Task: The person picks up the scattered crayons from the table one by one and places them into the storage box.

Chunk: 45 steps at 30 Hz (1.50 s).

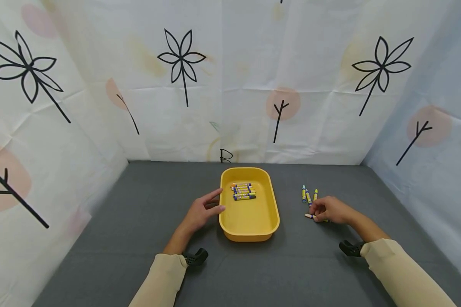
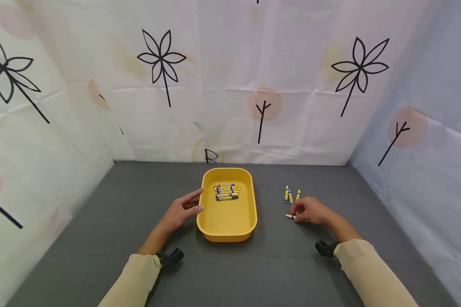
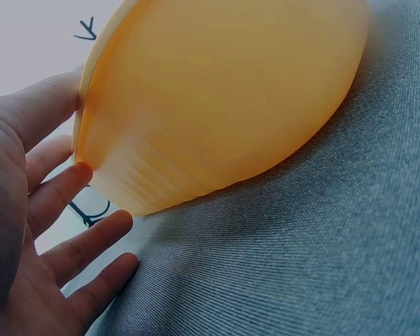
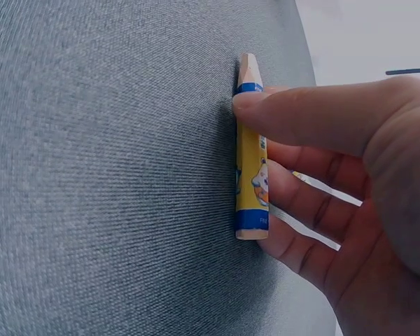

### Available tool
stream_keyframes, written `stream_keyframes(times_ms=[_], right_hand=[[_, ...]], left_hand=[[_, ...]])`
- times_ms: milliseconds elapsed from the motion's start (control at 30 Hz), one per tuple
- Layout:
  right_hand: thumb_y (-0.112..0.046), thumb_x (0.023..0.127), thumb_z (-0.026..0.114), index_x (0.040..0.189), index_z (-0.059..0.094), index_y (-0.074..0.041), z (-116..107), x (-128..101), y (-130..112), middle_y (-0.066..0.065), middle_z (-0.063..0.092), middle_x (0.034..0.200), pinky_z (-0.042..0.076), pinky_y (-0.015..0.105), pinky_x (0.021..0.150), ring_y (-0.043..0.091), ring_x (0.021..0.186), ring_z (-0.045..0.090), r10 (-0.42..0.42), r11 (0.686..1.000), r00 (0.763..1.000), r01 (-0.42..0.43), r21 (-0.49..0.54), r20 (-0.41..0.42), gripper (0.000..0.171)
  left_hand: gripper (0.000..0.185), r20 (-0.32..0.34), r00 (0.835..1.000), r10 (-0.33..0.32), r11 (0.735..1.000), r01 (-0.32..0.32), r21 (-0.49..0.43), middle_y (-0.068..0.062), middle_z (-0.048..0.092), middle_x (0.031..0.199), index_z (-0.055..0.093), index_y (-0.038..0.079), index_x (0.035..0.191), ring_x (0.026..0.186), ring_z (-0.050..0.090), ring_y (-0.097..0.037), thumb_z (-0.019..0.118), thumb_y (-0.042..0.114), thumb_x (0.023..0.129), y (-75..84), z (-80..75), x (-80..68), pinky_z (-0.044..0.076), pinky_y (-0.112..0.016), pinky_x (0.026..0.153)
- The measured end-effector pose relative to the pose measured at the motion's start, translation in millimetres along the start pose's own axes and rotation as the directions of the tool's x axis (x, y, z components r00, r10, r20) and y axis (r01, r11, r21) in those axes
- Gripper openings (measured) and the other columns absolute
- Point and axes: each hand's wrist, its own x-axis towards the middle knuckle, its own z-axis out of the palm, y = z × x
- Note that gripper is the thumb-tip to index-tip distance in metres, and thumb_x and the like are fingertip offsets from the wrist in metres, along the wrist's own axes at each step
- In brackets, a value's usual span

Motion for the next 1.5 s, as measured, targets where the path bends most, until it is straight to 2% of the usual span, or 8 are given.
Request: stream_keyframes(times_ms=[167, 400, 733, 933, 1167, 1400, 1500], right_hand=[[-0.001, 0.083, 0.072, 0.092, 0.069, -0.003, -1, 2, 0, -0.003, 0.063, 0.079, 0.046, 0.027, 0.061, 0.01, 0.07, 0.054, -0.017, 1.0, 1.0, 0.017, 0.007, 0.009, 0.009], [-0.001, 0.086, 0.07, 0.092, 0.07, -0.003, -9, 10, -7, -0.002, 0.064, 0.082, 0.048, 0.029, 0.062, 0.012, 0.072, 0.056, -0.034, 0.999, 0.999, 0.033, -0.015, -0.043, 0.007], [-0.005, 0.089, 0.069, 0.098, 0.071, -0.002, -27, 23, -35, 0.0, 0.068, 0.086, 0.05, 0.035, 0.065, 0.016, 0.076, 0.061, -0.033, 0.995, 0.994, 0.022, -0.097, -0.106, 0.009], [-0.007, 0.089, 0.07, 0.101, 0.072, -0.004, -38, 38, -54, 0.0, 0.068, 0.09, 0.052, 0.037, 0.069, 0.017, 0.08, 0.061, -0.033, 0.988, 0.991, 0.012, -0.155, -0.13, 0.012], [-0.007, 0.09, 0.069, 0.103, 0.073, -0.005, -47, 58, -78, 0.001, 0.068, 0.094, 0.053, 0.04, 0.072, 0.021, 0.084, 0.062, -0.096, 0.98, 0.984, 0.067, -0.188, -0.149, 0.014], [-0.008, 0.09, 0.07, 0.103, 0.073, -0.006, -48, 82, -101, 0.003, 0.067, 0.098, 0.054, 0.039, 0.074, 0.021, 0.085, 0.062, -0.134, 0.969, 0.978, 0.095, -0.23, -0.159, 0.014], [-0.007, 0.09, 0.069, 0.103, 0.073, -0.006, -46, 91, -109, 0.004, 0.067, 0.099, 0.054, 0.039, 0.076, 0.021, 0.086, 0.062, -0.152, 0.967, 0.978, 0.116, -0.229, -0.145, 0.014]], left_hand=[[0.061, 0.005, 1.0, 0.003, 1.0, -0.003, 0.001, -0.007, 0.052, 0.14, 0.05, 0.019, 0.145, 0.12, 0.055, -0.031, 0.073, 0.022, 0.089, 1.0, -0.4, -0.7, 0.044, -0.051, 0.099], [0.06, 0.008, 1.0, -0.002, 1.0, 0.002, 0.006, -0.006, 0.052, 0.14, 0.05, 0.02, 0.145, 0.12, 0.055, -0.03, 0.073, 0.022, 0.089, 2.8, -0.3, 0.0, 0.044, -0.05, 0.1], [0.061, 0.022, 1.0, 0.007, 1.0, -0.007, 0.0, -0.008, 0.053, 0.14, 0.049, 0.018, 0.145, 0.12, 0.055, -0.031, 0.072, 0.021, 0.09, 0.5, -0.8, -0.1, 0.044, -0.052, 0.099], [0.061, 0.024, 1.0, 0.015, 1.0, -0.015, -0.01, -0.008, 0.052, 0.141, 0.049, 0.018, 0.146, 0.121, 0.055, -0.03, 0.073, 0.021, 0.089, -1.0, -0.7, 0.1, 0.043, -0.051, 0.1], [0.062, 0.031, 0.999, 0.016, 1.0, -0.015, -0.026, -0.01, 0.051, 0.141, 0.048, 0.018, 0.146, 0.121, 0.055, -0.031, 0.073, 0.024, 0.089, -3.0, -2.3, -0.1, 0.044, -0.051, 0.099], [0.062, 0.031, 0.999, 0.024, 0.999, -0.023, -0.04, -0.014, 0.047, 0.145, 0.046, 0.014, 0.147, 0.124, 0.052, -0.036, 0.072, 0.019, 0.09, -5.3, -1.0, 1.5, 0.041, -0.054, 0.101], [0.062, 0.026, 0.999, 0.024, 0.999, -0.023, -0.039, -0.012, 0.048, 0.144, 0.047, 0.016, 0.146, 0.123, 0.053, -0.034, 0.072, 0.02, 0.09, -5.1, -0.7, 1.9, 0.042, -0.053, 0.1]])
